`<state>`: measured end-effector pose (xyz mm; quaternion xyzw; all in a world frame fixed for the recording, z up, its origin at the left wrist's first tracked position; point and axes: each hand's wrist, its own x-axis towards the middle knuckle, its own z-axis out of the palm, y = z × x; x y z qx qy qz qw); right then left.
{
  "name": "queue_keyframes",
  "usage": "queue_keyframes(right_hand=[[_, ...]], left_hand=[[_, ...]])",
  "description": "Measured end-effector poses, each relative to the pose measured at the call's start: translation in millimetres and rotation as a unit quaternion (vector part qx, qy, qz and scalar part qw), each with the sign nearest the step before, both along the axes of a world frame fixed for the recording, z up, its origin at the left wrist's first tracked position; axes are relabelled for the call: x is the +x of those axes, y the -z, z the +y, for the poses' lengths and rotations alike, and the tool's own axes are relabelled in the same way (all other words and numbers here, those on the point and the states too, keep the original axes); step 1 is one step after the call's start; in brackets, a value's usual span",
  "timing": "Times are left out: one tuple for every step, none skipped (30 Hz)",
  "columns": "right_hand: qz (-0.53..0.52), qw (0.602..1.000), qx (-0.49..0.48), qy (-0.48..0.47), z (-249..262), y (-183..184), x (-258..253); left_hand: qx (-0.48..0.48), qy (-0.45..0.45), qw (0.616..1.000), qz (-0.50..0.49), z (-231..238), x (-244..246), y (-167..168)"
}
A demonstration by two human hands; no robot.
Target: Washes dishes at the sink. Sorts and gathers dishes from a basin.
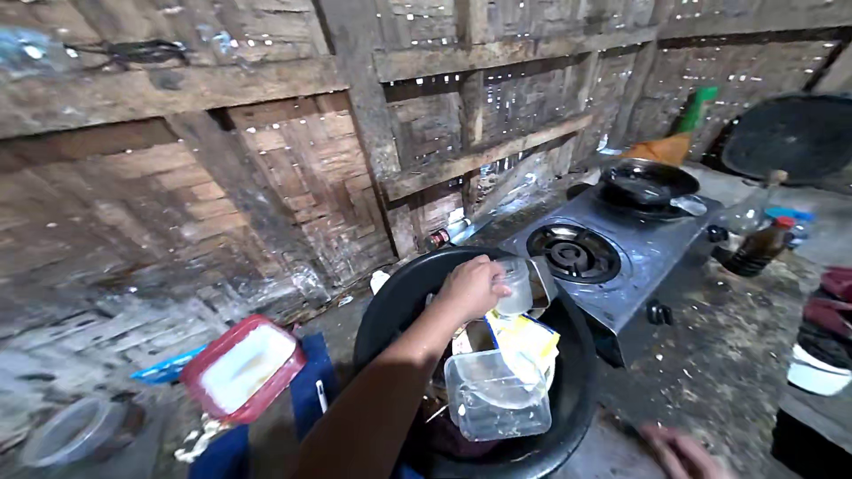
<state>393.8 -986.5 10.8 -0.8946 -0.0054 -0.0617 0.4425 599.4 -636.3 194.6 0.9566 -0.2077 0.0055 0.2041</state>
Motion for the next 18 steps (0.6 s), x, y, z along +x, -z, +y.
queue_keyframes(right_hand=[[-0.07,0.997,0.012,-0.006,6,-25,33],[-0.117,0.993,0.025,-0.011,18,-51,63],[-0.143,0.989,0.03,-0.015,31,-74,91],[-0.145,0.989,0.026,-0.019,45,-93,117],[-0.127,0.991,0.014,-0.03,57,-108,142],[-0.101,0.994,0.002,-0.044,69,-118,167],[-0.069,0.996,-0.008,-0.058,80,-124,190],[-0.036,0.997,-0.022,-0.064,90,-126,212],[-0.008,0.997,-0.044,-0.068,98,-125,233],[0.023,0.994,-0.077,-0.067,105,-123,250],[0.049,0.989,-0.128,-0.063,111,-122,263],[0.073,0.978,-0.188,-0.062,118,-124,273],[0.078,0.962,-0.255,-0.058,128,-131,277],[0.058,0.947,-0.311,-0.054,139,-140,277],[-0.001,0.936,-0.347,-0.054,148,-147,273],[-0.098,0.924,-0.365,-0.064,155,-150,268],[-0.202,0.903,-0.37,-0.086,161,-155,266],[-0.287,0.877,-0.367,-0.116,167,-160,265]], left_hand=[[-0.008,-0.01,1.0,-0.012,10,-7,-11],[-0.017,-0.017,1.0,-0.02,22,-15,-20],[-0.028,-0.021,0.999,-0.02,35,-23,-30],[-0.043,-0.027,0.999,-0.02,48,-33,-37],[-0.049,-0.035,0.998,-0.029,62,-45,-41],[-0.051,-0.047,0.996,-0.047,77,-57,-42],[-0.056,-0.062,0.994,-0.07,92,-71,-39],[-0.07,-0.084,0.99,-0.087,108,-85,-34],[-0.093,-0.11,0.985,-0.098,125,-99,-24],[-0.117,-0.138,0.978,-0.108,141,-113,-9],[-0.135,-0.172,0.97,-0.108,156,-129,10],[-0.151,-0.198,0.961,-0.115,167,-148,27],[-0.162,-0.209,0.956,-0.127,175,-167,42],[-0.171,-0.224,0.952,-0.122,181,-186,51],[-0.174,-0.242,0.947,-0.117,183,-204,57],[-0.179,-0.257,0.942,-0.122,183,-219,62],[-0.196,-0.262,0.935,-0.136,182,-230,66],[-0.217,-0.263,0.929,-0.146,180,-239,70]])
